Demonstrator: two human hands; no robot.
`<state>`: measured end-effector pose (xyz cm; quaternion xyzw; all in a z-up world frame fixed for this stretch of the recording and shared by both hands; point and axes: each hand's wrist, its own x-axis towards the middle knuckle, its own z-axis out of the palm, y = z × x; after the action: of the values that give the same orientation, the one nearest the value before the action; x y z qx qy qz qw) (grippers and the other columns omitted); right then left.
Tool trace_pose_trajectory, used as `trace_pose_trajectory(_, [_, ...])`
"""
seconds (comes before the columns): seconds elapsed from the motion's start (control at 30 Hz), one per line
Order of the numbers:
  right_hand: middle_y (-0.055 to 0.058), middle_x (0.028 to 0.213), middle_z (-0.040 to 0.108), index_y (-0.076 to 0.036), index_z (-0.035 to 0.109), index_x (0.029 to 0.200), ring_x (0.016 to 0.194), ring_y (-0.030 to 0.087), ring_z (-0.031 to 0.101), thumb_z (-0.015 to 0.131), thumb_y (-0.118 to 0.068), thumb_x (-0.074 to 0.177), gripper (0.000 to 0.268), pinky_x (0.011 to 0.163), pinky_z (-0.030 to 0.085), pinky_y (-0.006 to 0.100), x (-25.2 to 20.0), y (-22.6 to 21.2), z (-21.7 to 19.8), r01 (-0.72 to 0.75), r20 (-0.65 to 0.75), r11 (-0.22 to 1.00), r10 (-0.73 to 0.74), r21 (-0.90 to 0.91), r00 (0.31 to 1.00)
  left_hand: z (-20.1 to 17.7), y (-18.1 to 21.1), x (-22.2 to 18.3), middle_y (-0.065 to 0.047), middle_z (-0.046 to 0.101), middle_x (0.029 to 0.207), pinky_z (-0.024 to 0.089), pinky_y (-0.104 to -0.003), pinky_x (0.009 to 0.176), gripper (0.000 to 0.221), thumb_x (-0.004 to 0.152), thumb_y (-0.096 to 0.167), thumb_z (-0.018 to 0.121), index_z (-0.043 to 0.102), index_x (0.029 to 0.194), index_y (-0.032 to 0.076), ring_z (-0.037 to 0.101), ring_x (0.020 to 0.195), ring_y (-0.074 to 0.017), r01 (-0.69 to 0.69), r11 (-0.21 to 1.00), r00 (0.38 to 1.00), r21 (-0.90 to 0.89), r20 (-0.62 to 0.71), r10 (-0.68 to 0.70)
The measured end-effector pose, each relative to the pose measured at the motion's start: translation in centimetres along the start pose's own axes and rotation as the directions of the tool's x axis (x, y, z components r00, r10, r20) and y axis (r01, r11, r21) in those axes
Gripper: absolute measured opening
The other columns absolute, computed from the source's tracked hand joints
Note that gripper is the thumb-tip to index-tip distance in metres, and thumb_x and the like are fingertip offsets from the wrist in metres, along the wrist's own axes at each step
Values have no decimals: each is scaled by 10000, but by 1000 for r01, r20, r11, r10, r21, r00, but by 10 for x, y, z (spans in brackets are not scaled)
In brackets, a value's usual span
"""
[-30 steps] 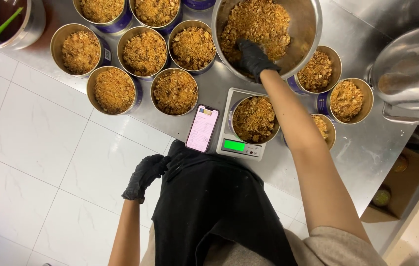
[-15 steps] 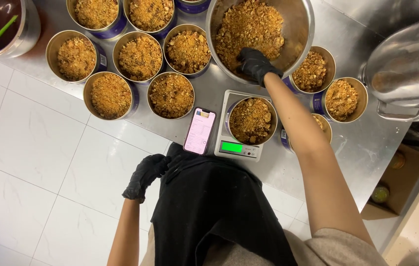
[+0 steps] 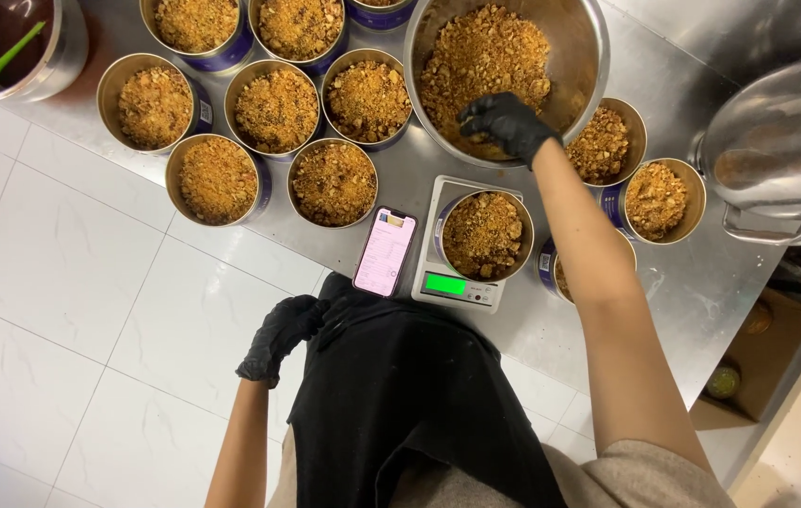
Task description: Weighing and filling containers with a crumbly base and checking recipes/orders on a mobile phone.
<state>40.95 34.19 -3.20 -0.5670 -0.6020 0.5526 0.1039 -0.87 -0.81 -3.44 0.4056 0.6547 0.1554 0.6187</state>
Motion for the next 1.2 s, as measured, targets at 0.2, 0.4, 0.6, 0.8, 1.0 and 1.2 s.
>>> trace_pose_trajectory(0.2, [85, 1151, 746, -68, 760, 1191, 881, 172, 590, 768, -131, 908, 290, 810, 529, 288, -38, -48, -27, -112, 2, 943, 117, 314, 993, -1, 5, -2, -30, 695, 727, 541, -294, 627, 379, 957, 376, 653, 765, 1041, 23, 629, 649, -128, 72, 997, 997, -41, 16, -71])
trace_pose_trajectory(0.4, [68, 1174, 749, -64, 734, 1179, 1004, 142, 717, 748, -112, 864, 319, 923, 595, 295, -84, -65, -44, 17, 161, 936, -78, 352, 984, 1, 14, -10, -26, 670, 721, 517, -294, 618, 366, 951, 370, 670, 754, 1012, 19, 603, 645, -118, 78, 994, 997, -70, -11, -79])
trace_pose_trajectory(0.6, [93, 1103, 778, -72, 728, 1207, 974, 160, 733, 761, -234, 876, 370, 927, 602, 312, -154, -29, 18, -36, 355, 994, -2, 100, 935, 6, -1, -4, -50, 646, 695, 500, -303, 608, 385, 981, 366, 656, 755, 1000, -6, 568, 627, -138, 73, 996, 997, 42, 2, -73])
trace_pose_trajectory(0.8, [206, 1105, 724, -129, 668, 1352, 893, 326, 717, 640, -186, 962, 394, 850, 549, 421, -202, -55, 49, -44, 45, 886, 72, -461, 996, 7, 0, -6, -25, 656, 694, 492, -307, 590, 331, 956, 330, 661, 748, 1041, 22, 567, 621, -122, -20, 999, 1000, -25, -11, 20])
trace_pose_trajectory(1.0, [181, 1169, 714, -82, 715, 1189, 1105, 359, 659, 648, -49, 837, 360, 959, 524, 449, -199, 23, 69, 248, 26, 768, -289, -591, 957, 8, 20, -10, -40, 623, 651, 483, -312, 587, 386, 979, 378, 656, 771, 971, 10, 556, 605, -130, 99, 991, 994, 95, 25, -102])
trace_pose_trajectory(1.2, [191, 1302, 653, -83, 729, 1207, 1173, 391, 619, 644, -24, 855, 367, 986, 498, 464, -220, 31, 82, 338, 32, 598, -462, -727, 886, 9, 7, -10, -15, 636, 646, 487, -292, 577, 350, 958, 372, 650, 763, 980, 42, 555, 597, -107, 85, 994, 996, 63, 5, -86])
